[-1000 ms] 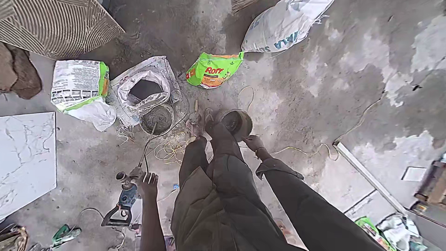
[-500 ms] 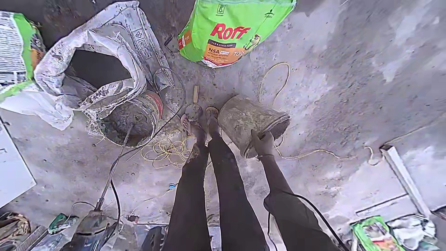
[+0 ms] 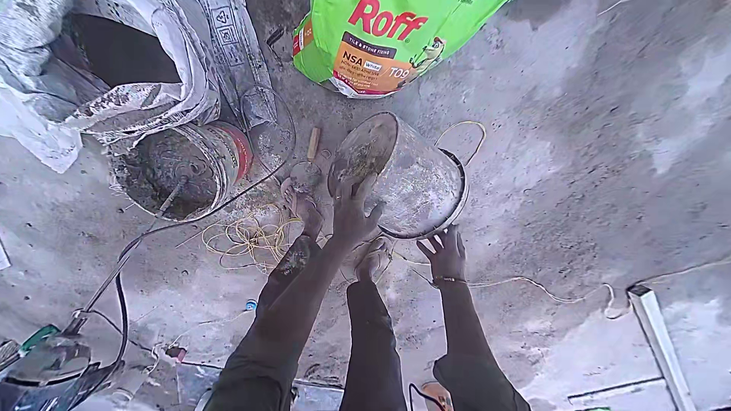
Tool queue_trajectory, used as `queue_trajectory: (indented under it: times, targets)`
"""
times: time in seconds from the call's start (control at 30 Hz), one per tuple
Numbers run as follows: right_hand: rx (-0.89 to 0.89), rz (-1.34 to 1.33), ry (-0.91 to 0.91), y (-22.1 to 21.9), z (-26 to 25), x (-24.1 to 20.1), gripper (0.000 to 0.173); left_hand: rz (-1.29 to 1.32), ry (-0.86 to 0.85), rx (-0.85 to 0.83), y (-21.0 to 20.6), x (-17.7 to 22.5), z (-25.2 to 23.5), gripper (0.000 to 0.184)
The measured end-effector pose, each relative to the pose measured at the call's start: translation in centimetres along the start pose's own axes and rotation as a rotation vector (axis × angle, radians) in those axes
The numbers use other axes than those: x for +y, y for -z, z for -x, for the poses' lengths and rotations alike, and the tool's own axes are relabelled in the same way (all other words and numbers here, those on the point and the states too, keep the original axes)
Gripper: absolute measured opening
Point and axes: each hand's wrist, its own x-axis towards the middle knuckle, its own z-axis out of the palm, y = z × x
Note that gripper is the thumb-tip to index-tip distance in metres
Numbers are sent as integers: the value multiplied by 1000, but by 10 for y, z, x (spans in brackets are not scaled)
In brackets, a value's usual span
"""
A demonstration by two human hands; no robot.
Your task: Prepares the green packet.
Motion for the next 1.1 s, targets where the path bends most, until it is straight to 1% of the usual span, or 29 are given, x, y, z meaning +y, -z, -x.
queue_trajectory:
  times: [0.03,0.07,0.13,0.17,0.2,0.23,0.27,0.3,0.33,0.37,0.4,0.43,0.47,0.5,0.57,0.63,0.67,0.7,0.73,0.77,0.8,0.83,0.87,0.9,0.97,1.03,1.07,1.1]
  targets:
    - [-19,-13,8,-11,-5,-7,68,20,-60,-3,-15,7,21,63]
    - [28,-6,-27,-11,-10,-4,73,37,-119,-32,-29,15,48,57]
    - [77,-22,-168,1,-27,11,79,42,-240,-179,-42,24,85,51]
    - [79,-45,-216,12,-33,17,78,29,-272,-226,-43,27,97,52]
    - [68,-78,-203,26,-38,21,74,41,-233,-167,-43,29,103,54]
    - [45,-121,-125,40,-44,25,70,48,-116,-64,-44,27,98,57]
    - [39,-184,-33,49,-56,28,66,36,52,-9,-44,21,76,65]
    - [33,-227,32,56,-70,31,62,35,224,-58,-46,14,44,76]
    - [-17,-243,68,69,-79,34,59,86,358,-190,-53,7,21,81]
    - [-65,-255,84,80,-82,38,58,190,412,-321,-67,0,12,79]
    - [-99,-267,95,86,-84,38,58,348,402,-390,-85,-4,13,71]
    - [-121,-279,106,87,-85,35,58,460,395,-424,-96,-1,16,72]
    - [-134,-298,113,86,-84,30,58,512,381,-415,-99,5,18,71]
    - [-149,-310,114,85,-79,26,58,510,361,-388,-91,12,24,69]
    - [-197,-287,79,82,-59,16,58,414,351,-325,-61,24,45,72]
    - [-244,-193,-13,69,-41,0,59,326,387,-317,-24,30,60,73]
    - [-236,-128,-85,57,-37,-14,62,299,408,-328,-10,27,58,73]
    - [-178,-49,-155,46,-30,-26,66,276,436,-343,-1,19,58,74]
    - [-123,15,-185,40,-17,-38,65,259,469,-361,3,5,59,75]
    - [-100,48,-155,34,-1,-51,59,229,501,-361,4,-15,55,75]
    - [-117,76,-73,28,19,-66,53,168,534,-347,5,-39,46,73]
    - [-169,123,32,29,44,-77,49,95,568,-346,8,-62,42,71]
    - [-232,197,134,35,72,-87,48,36,589,-384,16,-79,46,69]
    - [-293,274,220,40,97,-98,47,13,586,-432,31,-88,47,66]
    - [-379,412,345,47,137,-120,50,23,501,-544,72,-99,50,62]
    - [-380,502,400,63,169,-137,54,92,383,-618,114,-108,61,56]
    - [-352,533,414,75,181,-142,54,118,370,-618,136,-109,65,54]
    - [-316,556,425,87,189,-147,53,127,377,-584,158,-110,66,51]
